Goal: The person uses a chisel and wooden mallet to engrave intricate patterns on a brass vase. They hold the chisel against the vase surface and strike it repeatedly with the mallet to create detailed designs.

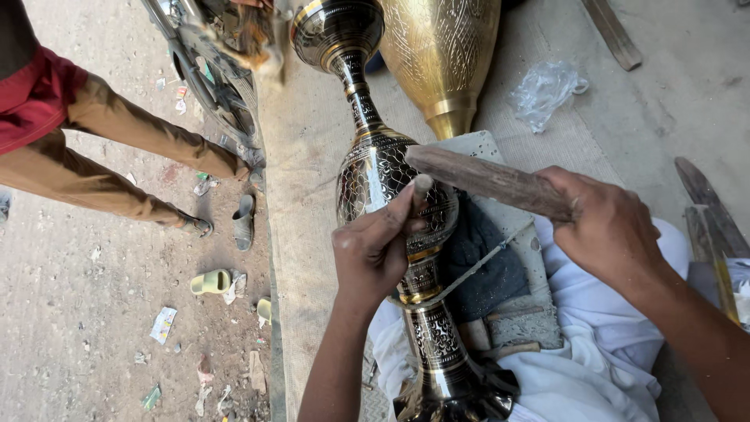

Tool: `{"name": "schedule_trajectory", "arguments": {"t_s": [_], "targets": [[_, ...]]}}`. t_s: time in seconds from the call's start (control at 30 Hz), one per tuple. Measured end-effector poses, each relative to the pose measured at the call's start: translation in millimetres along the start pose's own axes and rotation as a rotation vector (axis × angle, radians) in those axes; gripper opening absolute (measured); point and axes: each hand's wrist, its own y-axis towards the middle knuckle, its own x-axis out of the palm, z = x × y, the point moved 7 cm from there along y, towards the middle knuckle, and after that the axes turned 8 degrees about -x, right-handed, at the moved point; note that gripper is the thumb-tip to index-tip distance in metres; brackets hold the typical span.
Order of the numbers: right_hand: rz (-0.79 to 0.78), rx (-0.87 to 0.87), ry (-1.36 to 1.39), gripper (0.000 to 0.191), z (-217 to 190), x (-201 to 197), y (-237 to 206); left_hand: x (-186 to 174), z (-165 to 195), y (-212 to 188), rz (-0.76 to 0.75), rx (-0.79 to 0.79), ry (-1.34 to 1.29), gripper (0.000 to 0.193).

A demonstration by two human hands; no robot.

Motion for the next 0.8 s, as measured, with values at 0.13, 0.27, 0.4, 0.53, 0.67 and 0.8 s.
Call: {"name": "schedule_trajectory", "arguments": {"t_s": [0.13, 0.27, 0.4, 0.53, 0.67, 0.8], "targets": [[0.007, 0.063, 0.063, 0.05, 7, -6, 1, -2, 6, 3, -0.001, 0.007, 0.067, 0.054], [0.223, 0.03, 0.619, 0.042, 0, -43, 10, -3, 7, 1, 0.056, 0.027, 0.095, 0.055], [0.295, -0.088, 0.333, 0.041, -15, -66, 0, 0, 11, 1, -0.025, 0.08, 0.09, 0.055], [0.241, 0.131, 0.431, 0.037, -7, -42, -20, 3, 12, 6, -0.189, 0.073, 0.068, 0.058], [0.477, 0.061, 0.427, 0.035, -15, -33, -46, 5, 11, 13, -0.337, 0.045, 0.142, 0.066], [0.345, 0.24, 0.503, 0.034, -2, 4, -53, 8, 16, 20, -0.358, 0.084, 0.088, 0.054]]}}
